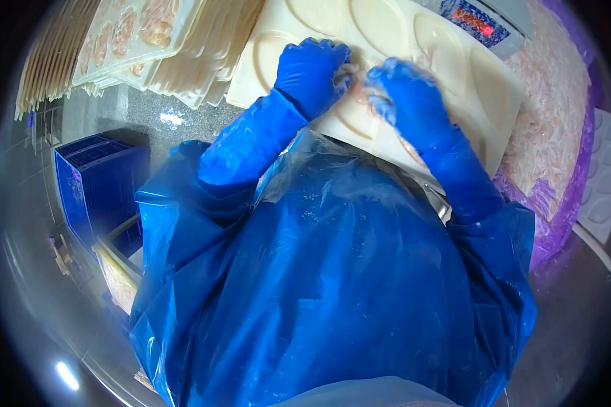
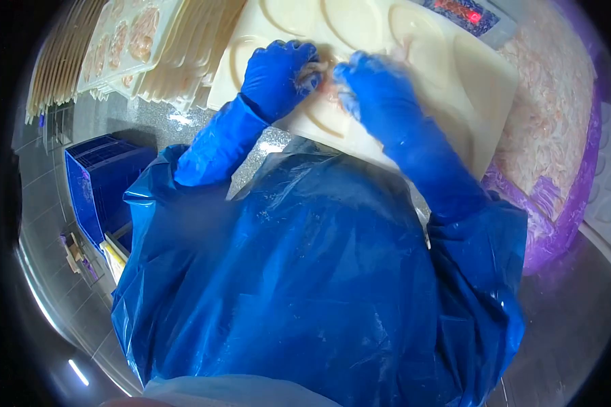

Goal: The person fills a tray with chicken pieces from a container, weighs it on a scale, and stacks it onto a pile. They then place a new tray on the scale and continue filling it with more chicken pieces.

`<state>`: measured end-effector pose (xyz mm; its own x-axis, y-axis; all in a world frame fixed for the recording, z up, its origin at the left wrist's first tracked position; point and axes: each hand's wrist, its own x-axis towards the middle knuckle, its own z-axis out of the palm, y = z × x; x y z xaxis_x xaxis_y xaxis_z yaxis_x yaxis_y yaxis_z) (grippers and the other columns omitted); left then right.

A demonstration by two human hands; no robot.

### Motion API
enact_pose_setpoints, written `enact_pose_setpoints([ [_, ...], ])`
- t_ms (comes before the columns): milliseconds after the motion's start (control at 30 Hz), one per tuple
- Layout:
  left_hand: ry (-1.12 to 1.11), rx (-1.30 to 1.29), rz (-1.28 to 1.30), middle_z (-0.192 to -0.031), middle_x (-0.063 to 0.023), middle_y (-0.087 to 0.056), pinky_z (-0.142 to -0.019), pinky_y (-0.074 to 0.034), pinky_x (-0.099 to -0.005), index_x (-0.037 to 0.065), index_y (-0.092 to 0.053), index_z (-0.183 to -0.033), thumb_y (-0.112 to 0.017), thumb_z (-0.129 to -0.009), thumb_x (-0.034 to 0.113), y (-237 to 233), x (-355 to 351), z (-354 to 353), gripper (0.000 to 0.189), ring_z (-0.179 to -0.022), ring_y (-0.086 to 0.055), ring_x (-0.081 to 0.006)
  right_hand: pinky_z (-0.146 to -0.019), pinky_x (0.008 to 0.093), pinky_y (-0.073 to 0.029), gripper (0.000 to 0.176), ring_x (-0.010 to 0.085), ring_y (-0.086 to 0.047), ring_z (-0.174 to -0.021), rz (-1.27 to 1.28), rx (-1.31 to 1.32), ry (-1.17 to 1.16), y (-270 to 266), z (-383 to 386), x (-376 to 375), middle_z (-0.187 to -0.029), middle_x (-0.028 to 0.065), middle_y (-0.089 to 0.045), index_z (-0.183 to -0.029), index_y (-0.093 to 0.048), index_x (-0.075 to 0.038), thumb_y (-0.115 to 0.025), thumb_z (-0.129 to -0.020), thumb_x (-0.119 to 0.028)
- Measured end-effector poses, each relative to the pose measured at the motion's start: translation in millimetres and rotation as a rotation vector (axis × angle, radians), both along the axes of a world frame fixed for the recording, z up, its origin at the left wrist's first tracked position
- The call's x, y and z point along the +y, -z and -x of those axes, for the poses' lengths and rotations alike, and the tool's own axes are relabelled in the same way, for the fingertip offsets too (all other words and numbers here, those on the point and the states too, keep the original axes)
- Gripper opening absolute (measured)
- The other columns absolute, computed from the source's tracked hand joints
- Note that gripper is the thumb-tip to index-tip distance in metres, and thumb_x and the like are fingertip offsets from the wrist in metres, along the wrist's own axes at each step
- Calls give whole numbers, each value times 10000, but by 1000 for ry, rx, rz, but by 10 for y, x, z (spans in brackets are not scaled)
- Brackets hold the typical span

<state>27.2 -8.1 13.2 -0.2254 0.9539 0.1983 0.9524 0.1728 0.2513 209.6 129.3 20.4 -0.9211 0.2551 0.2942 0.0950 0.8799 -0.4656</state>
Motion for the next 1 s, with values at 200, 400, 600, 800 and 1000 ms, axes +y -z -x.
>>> enact_pose_setpoints([
  [200, 55, -397, -126, -1037, -78, -657, -825, -507, -366, 76, -624, -1126, -690, -858, 156, 216, -189, 267, 287, -938, -636, -233, -980, 424, -454, 389, 315, -610, -1091, 84, -70, -106, -133, -510, 344, -1174, 129, -658, -1169, -652, -79, -702, -801, -195],
  [400, 116, -1326, -61, -916, -45, -667, -816, -510, -264, -21, -651, -1044, -628, -955, 122, -383, 2, 239, 170, -873, -631, -125, -961, 357, -464, 516, 221, -557, -1160, 739, 79, -101, -364, -166, 366, -1325, 116, -546, -1321, -530, -43, -703, -842, -126],
  [600, -152, -1292, -179, -937, -9, -700, -720, -484, -224, 23, -696, -1094, -645, -941, 168, -399, 468, -207, 217, -831, -615, -78, -768, 290, -526, 543, 134, -633, -887, 957, 308, 224, -198, 33, -58, -945, 113, -656, -1332, -485, -22, -714, -840, -19],
  [800, -59, -1396, -17, -949, 3, -668, -641, -482, -216, 10, -624, -1198, -638, -950, 162, -377, 782, -622, 291, -772, -587, -55, -746, 287, -525, 274, 114, -617, -837, 808, 447, 304, -128, -455, 390, -907, 93, -657, -1160, -597, -3, -656, -898, -56],
  [1000, 228, -1946, 135, -1232, -128, -603, -923, -544, -363, -37, -437, -1348, -565, -967, 70, -3, 1185, -1090, 415, -1071, -636, -242, -762, 270, -511, 216, 116, -609, -845, 1106, 545, 389, -134, -875, 1045, -922, 26, -656, -1123, -641, -8, -603, -980, -166],
])
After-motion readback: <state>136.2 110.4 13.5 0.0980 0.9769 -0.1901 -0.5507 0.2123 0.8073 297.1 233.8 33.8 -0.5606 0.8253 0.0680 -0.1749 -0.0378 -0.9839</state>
